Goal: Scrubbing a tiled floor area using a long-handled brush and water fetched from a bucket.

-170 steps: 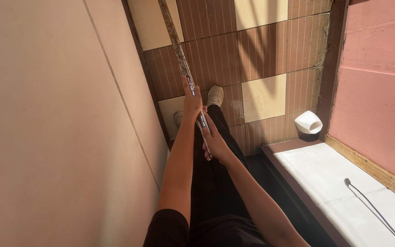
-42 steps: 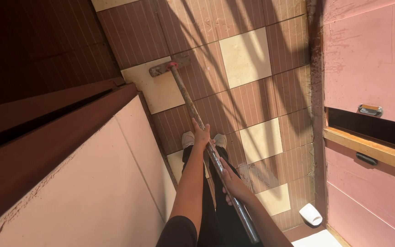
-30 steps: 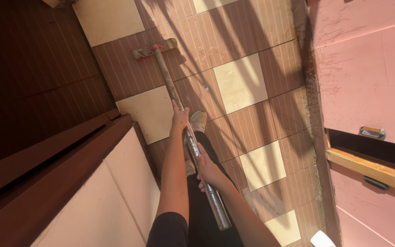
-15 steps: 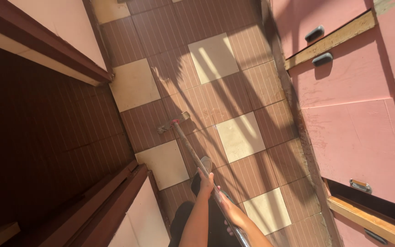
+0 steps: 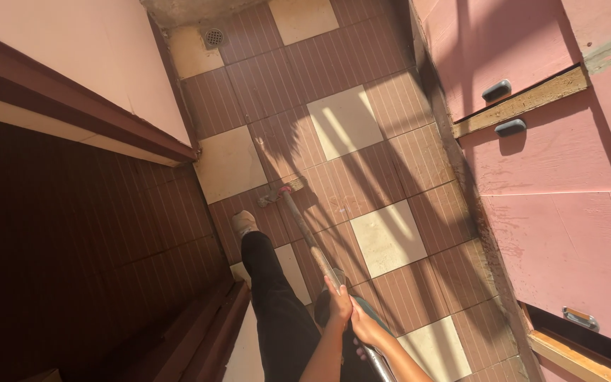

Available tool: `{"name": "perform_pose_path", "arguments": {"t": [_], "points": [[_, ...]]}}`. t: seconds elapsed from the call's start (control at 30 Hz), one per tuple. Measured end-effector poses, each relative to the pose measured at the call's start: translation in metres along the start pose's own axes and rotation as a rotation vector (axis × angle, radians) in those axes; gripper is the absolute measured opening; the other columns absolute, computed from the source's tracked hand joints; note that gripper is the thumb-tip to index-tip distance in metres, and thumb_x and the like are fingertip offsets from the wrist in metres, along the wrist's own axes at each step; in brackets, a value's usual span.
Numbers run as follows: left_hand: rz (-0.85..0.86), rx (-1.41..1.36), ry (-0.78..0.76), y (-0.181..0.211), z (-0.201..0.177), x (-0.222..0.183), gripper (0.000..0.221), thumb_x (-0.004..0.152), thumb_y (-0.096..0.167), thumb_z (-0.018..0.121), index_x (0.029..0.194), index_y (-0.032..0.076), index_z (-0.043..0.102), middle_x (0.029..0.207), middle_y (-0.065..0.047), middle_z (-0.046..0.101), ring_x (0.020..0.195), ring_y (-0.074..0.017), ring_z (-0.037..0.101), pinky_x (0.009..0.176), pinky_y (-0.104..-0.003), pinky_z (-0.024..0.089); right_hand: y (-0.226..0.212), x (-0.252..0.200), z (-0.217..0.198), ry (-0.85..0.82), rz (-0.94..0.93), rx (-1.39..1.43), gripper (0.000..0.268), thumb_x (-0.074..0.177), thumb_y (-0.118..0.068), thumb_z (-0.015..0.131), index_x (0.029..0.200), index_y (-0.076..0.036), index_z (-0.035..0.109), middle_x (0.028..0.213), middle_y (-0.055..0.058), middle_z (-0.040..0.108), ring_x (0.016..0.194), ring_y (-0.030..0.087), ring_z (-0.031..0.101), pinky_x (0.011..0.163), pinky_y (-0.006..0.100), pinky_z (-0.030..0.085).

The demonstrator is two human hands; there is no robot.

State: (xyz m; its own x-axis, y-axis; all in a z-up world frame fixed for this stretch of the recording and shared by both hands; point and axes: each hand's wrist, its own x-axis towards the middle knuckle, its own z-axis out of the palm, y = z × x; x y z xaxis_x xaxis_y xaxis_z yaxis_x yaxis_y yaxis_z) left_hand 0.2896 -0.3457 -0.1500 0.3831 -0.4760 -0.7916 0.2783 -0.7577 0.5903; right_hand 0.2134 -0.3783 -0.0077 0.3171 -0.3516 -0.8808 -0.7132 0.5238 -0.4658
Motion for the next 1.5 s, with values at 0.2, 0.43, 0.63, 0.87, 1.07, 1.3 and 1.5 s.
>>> {"name": "perform_pose_path", "arguments": {"t": [0.2,0.43,0.63,0.87,1.07,1.3,1.5], "points": [[0.110,-0.164,0.042,0.076,-0.045,0.126,0.077,0.104,0.024,0.045,0.165,0.015,-0.002,0.164,-0.026,0.028,0.147,-0.0373,0.038,0.118,-0.044,0.033,-0.172,0.050,0.001,-0.034,0.348,0.083,0.052,0.108,-0.047,0.024,0.159,-0.053,0.017,0.071,0.013,0.055,0.045,0.022,0.055,0.043,0.038,0.056],[0.170,-0.047,0.051,0.248,-0.171,0.289,0.077,0.102,0.021,0.046,0.166,0.004,0.007,0.157,-0.031,0.040,0.142,-0.0416,0.048,0.117,-0.044,0.039,-0.365,0.184,0.032,-0.037,0.134,0.083,0.054,0.106,-0.052,0.021,0.160,-0.047,0.020,0.066,0.011,0.053,0.043,0.021,0.053,0.039,0.037,0.051],[0.125,-0.017,-0.041,0.187,-0.176,0.173,0.078,0.104,0.027,0.046,0.164,0.015,-0.003,0.168,-0.025,0.018,0.153,-0.0409,0.025,0.123,-0.045,0.026,-0.347,0.075,0.063,-0.012,0.344,0.096,0.053,0.106,-0.057,0.019,0.159,-0.053,0.018,0.062,0.009,0.051,0.041,0.019,0.053,0.039,0.033,0.051],[0.495,0.267,0.172,0.181,-0.234,0.248,0.082,0.104,0.023,0.057,0.160,0.025,-0.002,0.145,-0.045,0.045,0.130,-0.0610,0.049,0.104,-0.060,0.041,-0.399,0.139,0.099,-0.042,0.318,0.145,0.055,0.106,-0.046,0.018,0.161,-0.050,0.009,0.060,0.010,0.053,0.040,0.021,0.056,0.039,0.036,0.053],[0.100,0.147,-0.034,0.349,-0.332,0.439,0.081,0.104,0.032,0.045,0.164,0.032,-0.010,0.148,-0.030,0.052,0.123,-0.0423,0.063,0.104,-0.046,0.050,-0.544,0.297,0.105,-0.006,0.077,0.172,0.054,0.108,-0.043,0.021,0.161,-0.043,0.013,0.064,0.008,0.055,0.044,0.021,0.057,0.043,0.038,0.056],[0.416,0.132,0.089,0.249,-0.276,0.338,0.080,0.106,0.023,0.051,0.164,0.027,-0.004,0.153,-0.038,0.038,0.133,-0.0503,0.048,0.106,-0.051,0.042,-0.467,0.213,0.088,0.018,0.174,0.107,0.055,0.106,-0.046,0.021,0.160,-0.048,0.014,0.065,0.011,0.054,0.044,0.021,0.056,0.042,0.037,0.055],[-0.172,0.024,-0.122,0.201,-0.199,0.108,0.080,0.106,0.033,0.044,0.165,0.033,-0.009,0.125,-0.028,0.066,0.108,-0.0386,0.070,0.094,-0.046,0.055,-0.330,0.058,0.071,-0.021,0.404,0.028,0.053,0.107,-0.043,0.023,0.159,-0.049,0.016,0.065,0.011,0.056,0.042,0.021,0.058,0.041,0.035,0.056]]}}
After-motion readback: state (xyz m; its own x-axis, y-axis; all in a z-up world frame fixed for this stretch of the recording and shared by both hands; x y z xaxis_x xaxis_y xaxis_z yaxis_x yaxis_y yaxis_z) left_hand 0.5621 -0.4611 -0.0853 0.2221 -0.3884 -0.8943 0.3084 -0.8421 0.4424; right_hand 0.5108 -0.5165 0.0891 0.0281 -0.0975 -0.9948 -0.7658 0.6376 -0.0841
